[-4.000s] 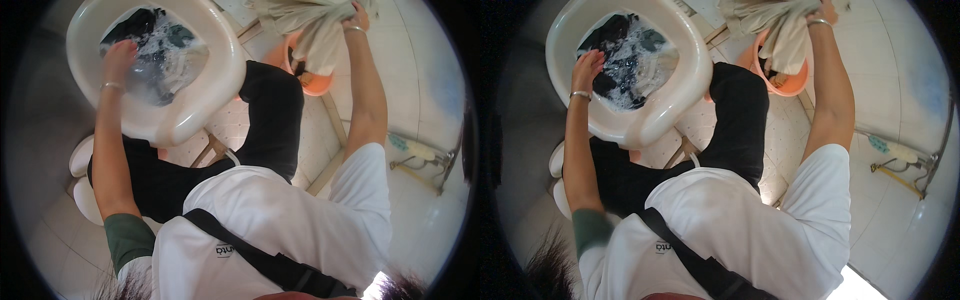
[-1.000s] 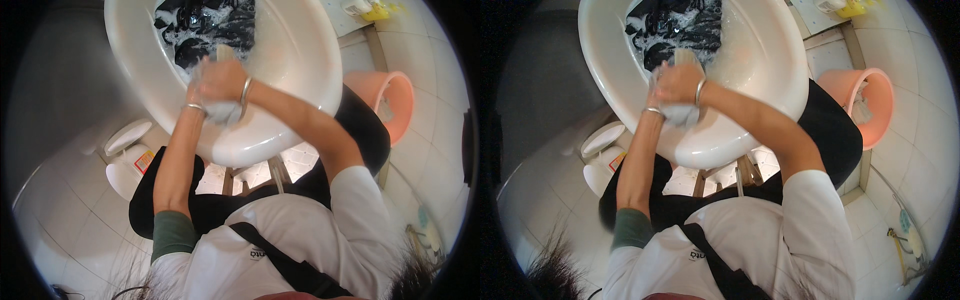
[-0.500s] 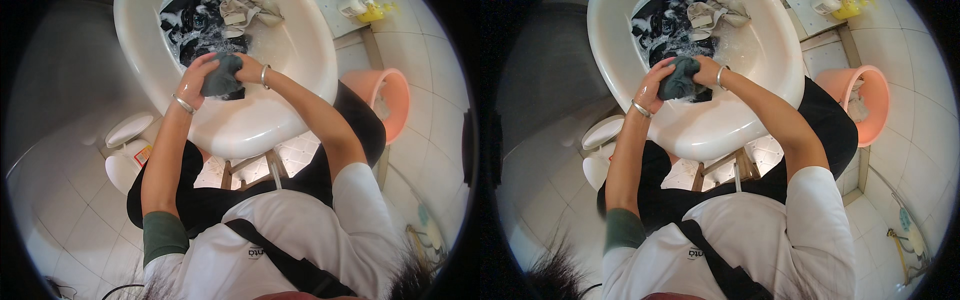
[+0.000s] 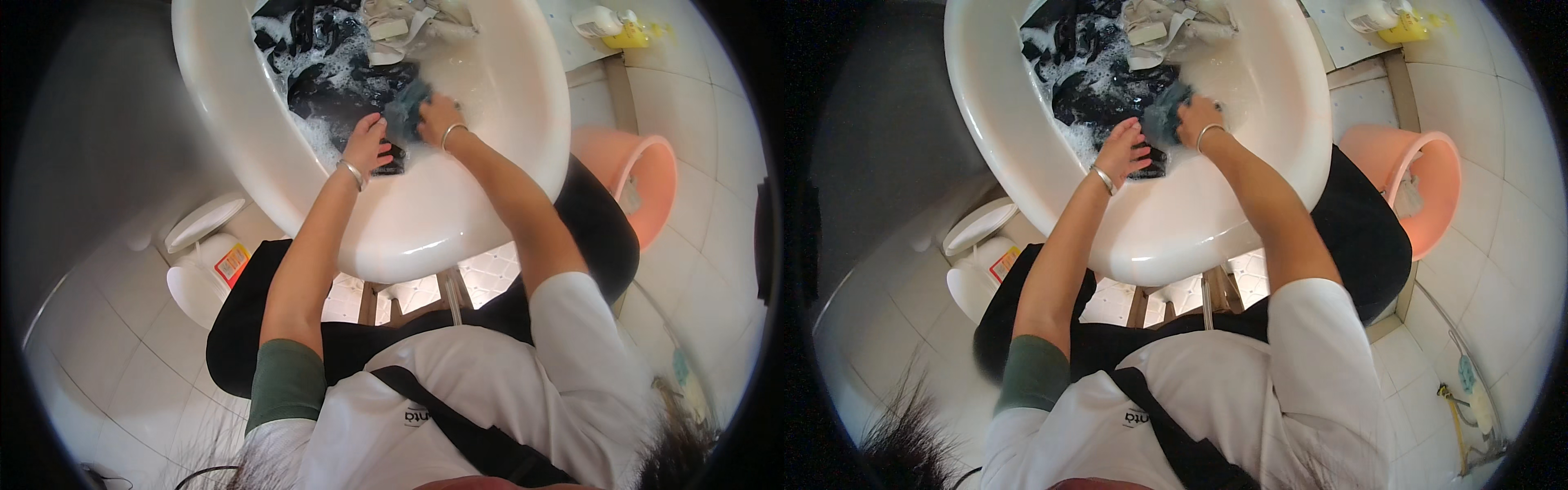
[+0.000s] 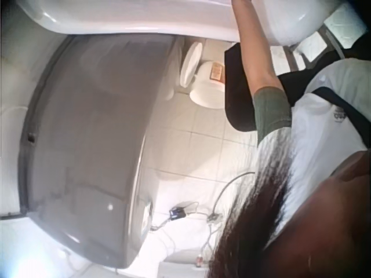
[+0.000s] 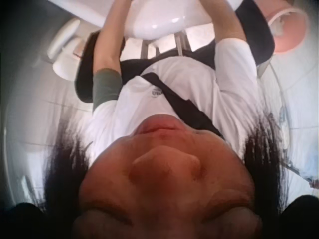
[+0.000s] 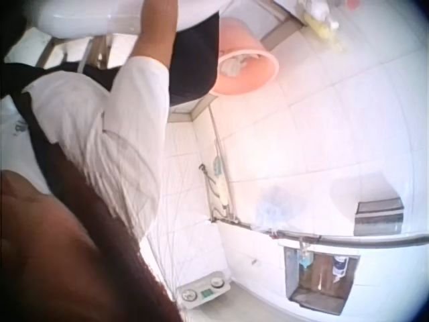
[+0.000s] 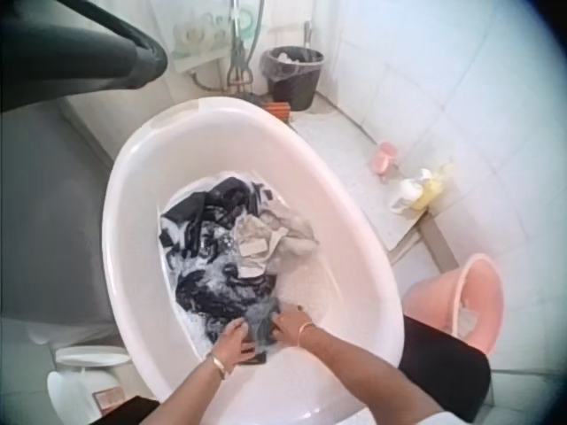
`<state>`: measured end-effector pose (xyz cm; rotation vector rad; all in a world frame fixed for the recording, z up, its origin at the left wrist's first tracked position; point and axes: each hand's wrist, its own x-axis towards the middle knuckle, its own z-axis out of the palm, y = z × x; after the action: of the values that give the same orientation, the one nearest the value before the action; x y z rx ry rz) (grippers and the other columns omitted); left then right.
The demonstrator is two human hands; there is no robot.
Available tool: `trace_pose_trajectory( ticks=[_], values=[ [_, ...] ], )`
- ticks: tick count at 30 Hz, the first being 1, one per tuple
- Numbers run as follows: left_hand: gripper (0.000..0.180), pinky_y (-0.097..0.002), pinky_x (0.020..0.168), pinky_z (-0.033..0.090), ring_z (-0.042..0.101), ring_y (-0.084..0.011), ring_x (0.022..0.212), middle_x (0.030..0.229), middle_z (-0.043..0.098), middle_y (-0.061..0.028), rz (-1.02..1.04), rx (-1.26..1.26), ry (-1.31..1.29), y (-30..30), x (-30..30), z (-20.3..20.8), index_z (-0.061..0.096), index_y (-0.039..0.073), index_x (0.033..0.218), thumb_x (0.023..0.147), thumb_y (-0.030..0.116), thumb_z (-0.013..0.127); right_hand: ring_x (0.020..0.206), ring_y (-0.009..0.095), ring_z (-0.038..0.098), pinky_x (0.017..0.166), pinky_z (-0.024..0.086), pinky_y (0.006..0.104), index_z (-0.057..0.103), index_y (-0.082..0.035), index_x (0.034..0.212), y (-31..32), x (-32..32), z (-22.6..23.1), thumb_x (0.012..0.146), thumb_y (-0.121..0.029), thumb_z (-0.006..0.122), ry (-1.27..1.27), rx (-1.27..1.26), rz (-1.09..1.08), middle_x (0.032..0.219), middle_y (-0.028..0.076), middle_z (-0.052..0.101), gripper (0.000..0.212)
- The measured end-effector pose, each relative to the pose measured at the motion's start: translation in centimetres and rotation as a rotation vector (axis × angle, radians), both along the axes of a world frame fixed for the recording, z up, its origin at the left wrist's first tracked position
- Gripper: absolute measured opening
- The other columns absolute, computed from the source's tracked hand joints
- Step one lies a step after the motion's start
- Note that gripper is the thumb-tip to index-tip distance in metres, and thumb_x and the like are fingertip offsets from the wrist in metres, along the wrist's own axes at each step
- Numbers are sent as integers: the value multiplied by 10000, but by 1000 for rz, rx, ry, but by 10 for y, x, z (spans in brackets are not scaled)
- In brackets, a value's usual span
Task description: The person washes laundry by hand in a sink by scrubbing items with soap and water, wringing them out, and moving them between containers.
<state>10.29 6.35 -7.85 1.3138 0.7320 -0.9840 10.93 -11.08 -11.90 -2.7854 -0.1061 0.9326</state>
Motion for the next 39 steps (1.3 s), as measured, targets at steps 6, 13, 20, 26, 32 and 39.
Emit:
trace_pose_trajectory(
  ticks=[6, 13, 20, 26, 32, 39],
  values=[
    [599, -481, 852, 409, 353, -393, 1128, 1346, 196, -171, 152, -109, 162, 5, 0, -18, 221, 202, 1310, 828, 448, 476, 1065, 341, 410, 868, 379, 424, 545, -125, 1057, -52, 33, -14, 702, -337, 567, -269, -8, -238, 1138, 186, 429, 415],
    [672, -469, 817, 433, 467, -283, 1060, 1174, 462, -81, 259, -479, 261, -7, 9, -16, 422, 162, 1181, 739, 669, 412, 916, 327, 489, 812, 398, 374, 571, -32, 937, 43, -18, 13, 630, -264, 605, -165, 627, -342, 922, 193, 542, 386],
    [500, -329, 684, 474, 554, -196, 852, 1012, 562, -65, 419, -753, 140, 8, 2, -27, 500, 96, 1048, 817, 533, 429, 678, 261, 556, 588, 447, 353, 594, -87, 720, 90, -39, 117, 676, -243, 605, -420, 907, -184, 728, 93, 562, 163],
    [253, -289, 707, 467, 547, -133, 828, 953, 561, -34, 531, -464, -101, -30, -1, 32, 503, 90, 1011, 862, 291, 469, 639, 276, 550, 569, 440, 364, 601, -89, 700, 43, 29, 78, 742, -236, 548, -443, 700, -562, 665, 107, 562, 161],
    [353, -279, 716, 431, 497, -152, 879, 967, 516, -63, -292, 60, -565, 2, -10, -36, 553, 95, 1026, 772, 339, 586, 888, 312, 519, 734, 443, 371, 591, -151, 962, -50, 53, 20, 746, -369, 542, -482, 156, -213, 938, 143, 541, 311],
    [684, -509, 861, 372, 398, -318, 1097, 1283, 326, -62, 150, -274, 204, 2, -3, -5, 294, 223, 1287, 753, 607, 478, 931, 347, 493, 805, 412, 383, 551, -67, 1016, 22, -3, -13, 683, -266, 620, -153, 211, -248, 1036, 187, 515, 395]
  ],
)
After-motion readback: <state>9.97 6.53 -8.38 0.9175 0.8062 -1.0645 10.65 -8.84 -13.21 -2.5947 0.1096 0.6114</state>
